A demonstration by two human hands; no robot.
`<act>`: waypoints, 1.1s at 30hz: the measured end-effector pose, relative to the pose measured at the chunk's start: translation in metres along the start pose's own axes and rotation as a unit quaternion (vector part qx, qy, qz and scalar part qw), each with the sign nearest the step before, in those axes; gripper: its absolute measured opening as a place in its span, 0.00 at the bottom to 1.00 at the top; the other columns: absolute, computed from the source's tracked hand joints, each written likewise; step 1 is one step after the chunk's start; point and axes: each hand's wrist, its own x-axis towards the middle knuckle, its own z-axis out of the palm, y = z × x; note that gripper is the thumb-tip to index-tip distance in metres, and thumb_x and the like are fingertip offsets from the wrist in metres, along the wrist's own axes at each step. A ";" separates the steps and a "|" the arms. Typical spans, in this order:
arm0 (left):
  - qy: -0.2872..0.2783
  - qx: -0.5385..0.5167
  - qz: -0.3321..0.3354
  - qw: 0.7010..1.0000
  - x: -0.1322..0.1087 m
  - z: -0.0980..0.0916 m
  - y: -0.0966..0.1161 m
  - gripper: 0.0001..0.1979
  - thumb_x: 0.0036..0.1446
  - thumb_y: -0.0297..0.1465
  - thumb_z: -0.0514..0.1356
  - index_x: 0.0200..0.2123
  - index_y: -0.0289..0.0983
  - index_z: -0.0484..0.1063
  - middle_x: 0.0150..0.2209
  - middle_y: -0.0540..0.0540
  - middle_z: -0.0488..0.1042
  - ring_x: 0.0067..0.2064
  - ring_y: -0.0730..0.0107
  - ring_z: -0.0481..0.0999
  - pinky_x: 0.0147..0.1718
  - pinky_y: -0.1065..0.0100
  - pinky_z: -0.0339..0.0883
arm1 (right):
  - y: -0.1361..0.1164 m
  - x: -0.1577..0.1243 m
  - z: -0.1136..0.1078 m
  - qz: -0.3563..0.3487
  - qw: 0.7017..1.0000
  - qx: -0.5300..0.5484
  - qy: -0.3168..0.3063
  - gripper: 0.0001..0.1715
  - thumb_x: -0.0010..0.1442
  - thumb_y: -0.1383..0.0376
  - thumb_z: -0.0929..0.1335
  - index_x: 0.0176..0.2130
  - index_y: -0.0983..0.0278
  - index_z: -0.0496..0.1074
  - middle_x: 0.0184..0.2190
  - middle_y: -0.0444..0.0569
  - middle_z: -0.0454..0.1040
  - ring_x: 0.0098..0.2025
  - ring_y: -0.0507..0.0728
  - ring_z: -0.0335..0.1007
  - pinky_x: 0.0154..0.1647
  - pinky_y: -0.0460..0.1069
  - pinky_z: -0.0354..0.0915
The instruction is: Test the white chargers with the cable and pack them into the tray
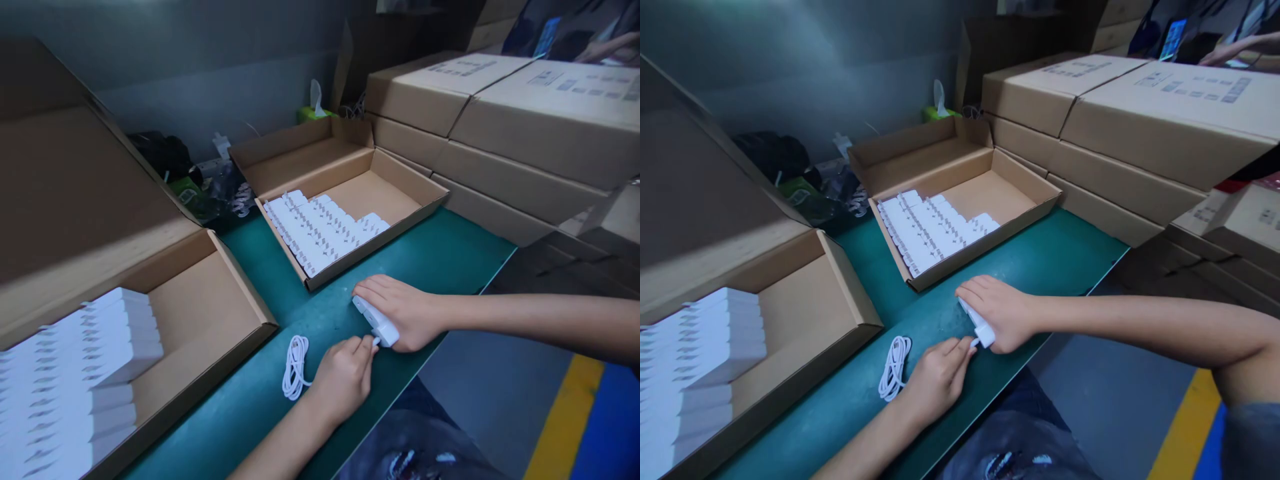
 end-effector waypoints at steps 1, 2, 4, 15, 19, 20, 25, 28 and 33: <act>0.005 -0.009 0.000 1.000 -0.006 -0.004 -0.003 0.13 0.62 0.25 0.45 0.41 0.30 0.68 0.26 0.44 0.70 0.26 0.67 0.71 0.26 0.67 0.69 | 0.000 0.000 -0.001 0.001 1.000 -0.001 -0.007 0.45 0.35 0.65 0.67 0.53 0.75 0.54 0.45 0.62 0.60 0.47 0.65 0.56 0.49 0.60 0.56; 0.015 -0.020 -0.007 1.000 -0.013 -0.008 -0.007 0.13 0.62 0.25 0.45 0.42 0.30 0.68 0.26 0.44 0.70 0.26 0.68 0.71 0.26 0.68 0.69 | 0.000 0.001 -0.001 0.002 1.000 -0.001 -0.012 0.46 0.35 0.65 0.67 0.53 0.76 0.54 0.45 0.62 0.60 0.47 0.64 0.56 0.49 0.59 0.56; 0.053 -0.046 -0.038 0.997 -0.027 -0.016 -0.015 0.12 0.61 0.25 0.48 0.44 0.31 0.66 0.28 0.44 0.70 0.27 0.69 0.72 0.27 0.69 0.68 | 0.000 0.001 -0.002 0.003 1.000 0.002 -0.017 0.47 0.34 0.65 0.67 0.53 0.76 0.54 0.46 0.61 0.60 0.47 0.64 0.56 0.50 0.59 0.56; 0.148 -0.085 -0.073 0.983 -0.056 -0.031 -0.043 0.12 0.61 0.26 0.49 0.47 0.37 0.67 0.31 0.46 0.73 0.30 0.72 0.73 0.30 0.73 0.67 | -0.003 -0.013 -0.010 0.021 1.000 0.017 -0.010 0.59 0.41 0.55 0.71 0.61 0.69 0.40 0.60 0.63 0.43 0.63 0.69 0.32 0.59 0.67 0.36; 0.150 -0.079 -0.081 0.982 -0.061 -0.031 -0.041 0.12 0.62 0.27 0.48 0.46 0.35 0.67 0.29 0.46 0.72 0.29 0.72 0.72 0.29 0.72 0.67 | 0.008 -0.035 -0.003 0.095 0.991 0.092 -0.006 0.64 0.42 0.53 0.72 0.62 0.66 0.30 0.62 0.63 0.34 0.63 0.68 0.29 0.59 0.65 0.43; 0.145 -0.075 -0.082 0.983 -0.062 -0.030 -0.040 0.12 0.62 0.27 0.48 0.45 0.35 0.67 0.29 0.46 0.72 0.29 0.71 0.72 0.29 0.72 0.67 | 0.011 -0.041 0.002 0.117 0.987 0.109 -0.010 0.65 0.43 0.54 0.71 0.62 0.66 0.28 0.62 0.63 0.33 0.63 0.68 0.31 0.59 0.65 0.44; 0.105 -0.034 -0.094 0.989 -0.066 -0.024 -0.036 0.12 0.62 0.28 0.46 0.43 0.33 0.68 0.29 0.45 0.72 0.29 0.70 0.71 0.30 0.71 0.66 | 0.021 -0.051 0.028 0.167 0.969 0.184 0.000 0.61 0.46 0.55 0.70 0.61 0.61 0.26 0.61 0.61 0.41 0.62 0.68 0.42 0.58 0.65 0.47; 0.094 -0.002 -0.100 0.991 -0.068 -0.025 -0.032 0.13 0.63 0.29 0.46 0.42 0.33 0.68 0.26 0.46 0.70 0.27 0.70 0.71 0.28 0.71 0.66 | 0.013 -0.046 0.032 0.191 0.955 0.220 0.049 0.60 0.43 0.55 0.71 0.61 0.57 0.31 0.58 0.61 0.50 0.57 0.70 0.53 0.53 0.65 0.57; 0.103 0.019 -0.092 0.990 -0.069 -0.025 -0.029 0.14 0.63 0.30 0.45 0.42 0.34 0.68 0.26 0.46 0.70 0.27 0.70 0.71 0.28 0.71 0.65 | 0.000 -0.019 -0.016 0.185 0.944 0.219 0.165 0.56 0.42 0.58 0.72 0.61 0.53 0.40 0.56 0.60 0.55 0.52 0.69 0.60 0.41 0.55 0.68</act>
